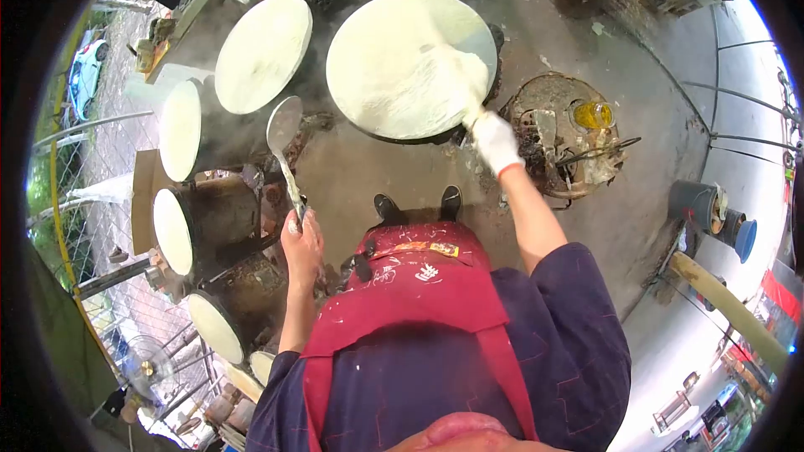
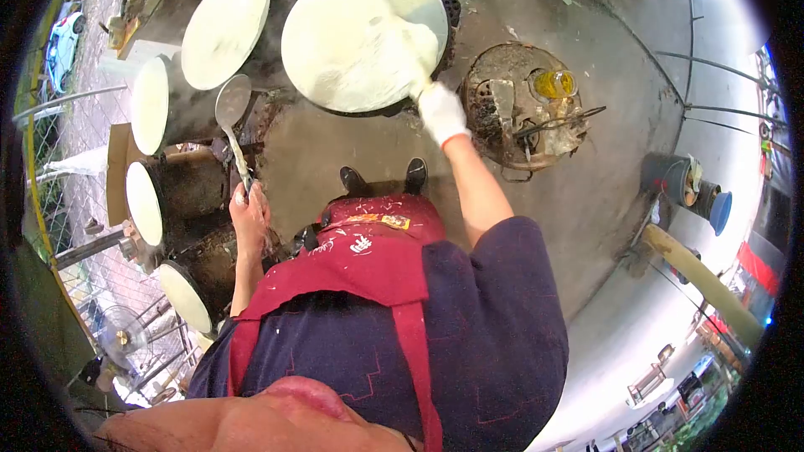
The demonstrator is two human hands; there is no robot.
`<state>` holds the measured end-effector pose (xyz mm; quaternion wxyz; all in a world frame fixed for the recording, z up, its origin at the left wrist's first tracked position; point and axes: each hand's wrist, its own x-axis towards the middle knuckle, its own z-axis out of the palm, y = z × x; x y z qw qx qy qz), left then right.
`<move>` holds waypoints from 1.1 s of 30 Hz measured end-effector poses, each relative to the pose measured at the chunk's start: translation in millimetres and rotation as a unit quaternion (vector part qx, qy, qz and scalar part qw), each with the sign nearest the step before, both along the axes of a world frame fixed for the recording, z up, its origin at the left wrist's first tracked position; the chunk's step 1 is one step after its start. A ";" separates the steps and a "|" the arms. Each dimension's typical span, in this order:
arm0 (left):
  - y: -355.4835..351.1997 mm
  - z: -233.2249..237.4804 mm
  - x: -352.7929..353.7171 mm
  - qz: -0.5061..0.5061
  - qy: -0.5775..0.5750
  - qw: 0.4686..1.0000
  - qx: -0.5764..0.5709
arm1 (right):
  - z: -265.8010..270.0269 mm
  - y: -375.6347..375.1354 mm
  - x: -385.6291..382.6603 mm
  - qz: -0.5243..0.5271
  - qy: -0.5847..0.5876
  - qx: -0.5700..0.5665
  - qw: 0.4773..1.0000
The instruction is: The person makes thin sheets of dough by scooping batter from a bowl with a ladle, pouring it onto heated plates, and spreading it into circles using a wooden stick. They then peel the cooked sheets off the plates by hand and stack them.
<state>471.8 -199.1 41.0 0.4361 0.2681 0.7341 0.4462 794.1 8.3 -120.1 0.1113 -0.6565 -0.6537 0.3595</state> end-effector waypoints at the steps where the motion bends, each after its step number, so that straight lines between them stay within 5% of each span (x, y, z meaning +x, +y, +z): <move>1: 5.4 3.8 6.3 0.011 0.001 1.000 -0.015 | -0.4 -23.2 -2.2 0.049 0.035 -0.015 0.998; 4: 15.4 5.7 16.3 0.001 0.015 1.000 -0.021 | 8.3 -69.5 11.9 0.083 -0.002 -0.099 0.992; 5: 15.1 5.1 17.5 0.005 0.004 1.000 -0.024 | -16.1 -66.7 25.3 0.057 -0.013 -0.040 0.998; 7: 15.5 3.7 18.9 0.013 -0.018 0.999 -0.027 | 3.5 -23.9 41.5 -0.038 -0.022 -0.077 0.996; 11: 13.4 7.6 27.4 0.037 0.004 0.999 -0.024 | -19.2 89.4 52.6 0.032 -0.078 0.032 0.996; 16: 4.6 13.6 28.3 0.036 0.016 0.998 -0.057 | -10.2 196.8 5.8 -0.003 -0.165 0.121 0.979; 18: 6.9 14.9 30.6 0.028 0.032 0.996 -0.079 | 26.3 172.1 -23.2 0.065 -0.105 0.097 0.988; 20: 11.0 14.0 31.8 0.025 0.015 0.997 -0.070 | 20.8 115.2 -29.3 0.096 0.108 0.249 0.958; 22: 16.9 10.5 28.5 0.010 -0.001 0.999 -0.054 | 45.0 51.7 -11.6 0.037 0.187 0.165 0.968; 24: 25.7 10.3 29.5 -0.013 0.017 0.999 -0.040 | -5.6 3.9 12.9 -0.172 0.447 0.087 0.873; 26: 35.1 7.4 31.7 -0.028 0.011 0.999 -0.033 | -9.2 -34.8 37.8 -0.291 0.556 -0.075 0.775; 28: 49.0 -1.4 33.5 -0.034 -0.018 0.999 -0.029 | 17.5 -46.6 33.7 -0.322 0.460 -0.215 0.799; 31: 88.5 -5.4 41.3 -0.081 -0.013 0.997 -0.017 | 15.4 -42.2 50.1 -0.198 0.505 -0.119 0.832; 33: 127.4 -8.8 47.5 -0.111 -0.007 0.994 -0.006 | 28.9 -24.8 65.8 -0.256 0.490 -0.137 0.822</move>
